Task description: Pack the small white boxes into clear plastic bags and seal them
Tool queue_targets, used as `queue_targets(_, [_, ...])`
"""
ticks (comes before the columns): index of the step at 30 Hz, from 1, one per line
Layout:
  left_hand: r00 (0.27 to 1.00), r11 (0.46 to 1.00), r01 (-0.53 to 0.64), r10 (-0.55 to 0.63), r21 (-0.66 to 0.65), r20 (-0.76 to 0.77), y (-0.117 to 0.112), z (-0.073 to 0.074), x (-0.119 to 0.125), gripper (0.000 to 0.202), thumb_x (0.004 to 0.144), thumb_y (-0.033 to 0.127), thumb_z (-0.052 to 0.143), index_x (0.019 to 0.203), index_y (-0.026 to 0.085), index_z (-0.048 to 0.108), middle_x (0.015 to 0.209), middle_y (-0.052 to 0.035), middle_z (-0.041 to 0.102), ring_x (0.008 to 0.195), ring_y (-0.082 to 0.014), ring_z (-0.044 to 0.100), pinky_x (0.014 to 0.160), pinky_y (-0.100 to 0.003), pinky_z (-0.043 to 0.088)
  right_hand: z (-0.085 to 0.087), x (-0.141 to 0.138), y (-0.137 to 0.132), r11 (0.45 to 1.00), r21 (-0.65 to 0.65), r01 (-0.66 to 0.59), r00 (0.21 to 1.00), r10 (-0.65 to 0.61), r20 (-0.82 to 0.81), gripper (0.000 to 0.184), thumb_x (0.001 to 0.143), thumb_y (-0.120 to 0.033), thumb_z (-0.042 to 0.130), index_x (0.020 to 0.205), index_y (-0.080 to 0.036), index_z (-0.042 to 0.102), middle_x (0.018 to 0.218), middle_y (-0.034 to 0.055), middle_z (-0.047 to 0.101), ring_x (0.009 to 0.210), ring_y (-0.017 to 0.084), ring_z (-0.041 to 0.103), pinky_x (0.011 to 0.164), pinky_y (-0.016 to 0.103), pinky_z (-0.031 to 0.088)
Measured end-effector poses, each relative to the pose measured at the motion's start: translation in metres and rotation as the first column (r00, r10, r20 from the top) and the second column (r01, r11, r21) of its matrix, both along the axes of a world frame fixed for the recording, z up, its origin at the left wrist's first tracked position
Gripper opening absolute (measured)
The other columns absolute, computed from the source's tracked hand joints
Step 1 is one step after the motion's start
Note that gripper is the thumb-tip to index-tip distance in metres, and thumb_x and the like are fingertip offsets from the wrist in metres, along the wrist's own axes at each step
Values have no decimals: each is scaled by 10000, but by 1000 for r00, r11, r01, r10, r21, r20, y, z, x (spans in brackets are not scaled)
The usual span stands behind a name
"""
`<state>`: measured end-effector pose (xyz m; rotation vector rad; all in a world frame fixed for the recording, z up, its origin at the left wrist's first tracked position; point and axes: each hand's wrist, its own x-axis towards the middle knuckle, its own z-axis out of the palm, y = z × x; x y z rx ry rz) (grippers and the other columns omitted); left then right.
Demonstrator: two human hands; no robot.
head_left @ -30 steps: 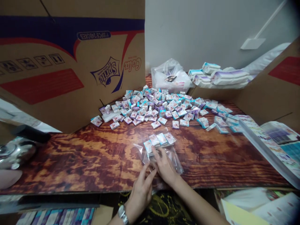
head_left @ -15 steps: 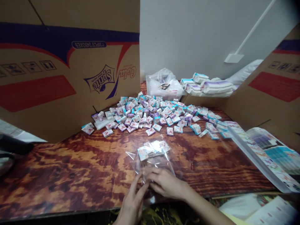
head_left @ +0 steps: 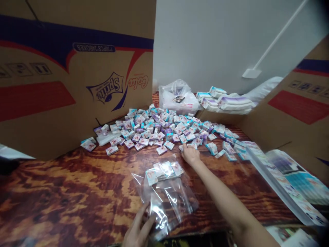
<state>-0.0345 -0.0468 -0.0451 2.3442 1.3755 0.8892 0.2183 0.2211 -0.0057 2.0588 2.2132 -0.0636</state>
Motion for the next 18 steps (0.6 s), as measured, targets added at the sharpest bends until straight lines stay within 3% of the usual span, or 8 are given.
queue_targets(3, [1000,1000,-22,22,13,2,-1,-2,2,410,875,71,406,1257,186,499,1329,-206,477,1007,-151,627,792,-188,508,0,5,5,998,-10,-61,998,61,8,374,893,-367,444,1231,-206,446,1079,138,580,932,263,605,732,350,442])
queue_targets(8, [999,999,-44,45,19,-25,-2,-4,1,390,877,108,428,1247,198,515,1308,-198,507,1026,-180,626,767,-189,517,2,13,7,981,-52,-188,982,188,3,386,844,-416,528,1185,-235,510,1073,125,590,997,282,575,763,354,432])
queue_targets(11, [998,998,-52,53,27,-29,-2,-4,-2,375,870,103,424,1212,204,538,1312,-184,512,1015,-169,631,763,-178,513,10,10,9,958,-29,-284,958,283,-51,479,849,-363,522,1298,-235,416,1129,114,581,1029,251,558,820,340,417])
queue_targets(13, [997,997,-67,68,35,-22,-3,-5,-2,392,855,76,436,1206,216,538,1324,-167,506,1034,-166,622,778,-180,508,15,-2,16,889,38,-457,875,456,-163,579,836,-322,543,1364,-209,333,1225,114,534,1099,223,512,886,317,390])
queue_targets(14, [998,997,-67,68,33,-13,-4,-7,-2,416,846,61,440,1219,223,529,1335,-161,497,1054,-171,611,785,-185,508,16,-10,21,827,63,-559,802,558,-215,596,825,-291,556,1367,-188,330,1246,114,520,1117,212,494,908,302,377])
queue_targets(16, [997,997,-82,83,-8,10,-6,-10,3,458,842,54,438,1249,252,509,1351,-135,488,1090,-181,591,795,-203,512,14,-31,30,684,56,-727,654,716,-244,541,796,-213,569,1311,-150,414,1207,114,542,1099,205,494,917,290,371])
queue_targets(18, [986,983,-160,163,-92,30,-9,-13,10,441,860,85,436,1237,296,524,1344,-91,504,1071,-175,603,784,-217,525,8,-49,37,601,-12,-799,591,783,-192,455,774,-149,556,1225,-131,500,1129,117,572,1056,215,506,910,306,375])
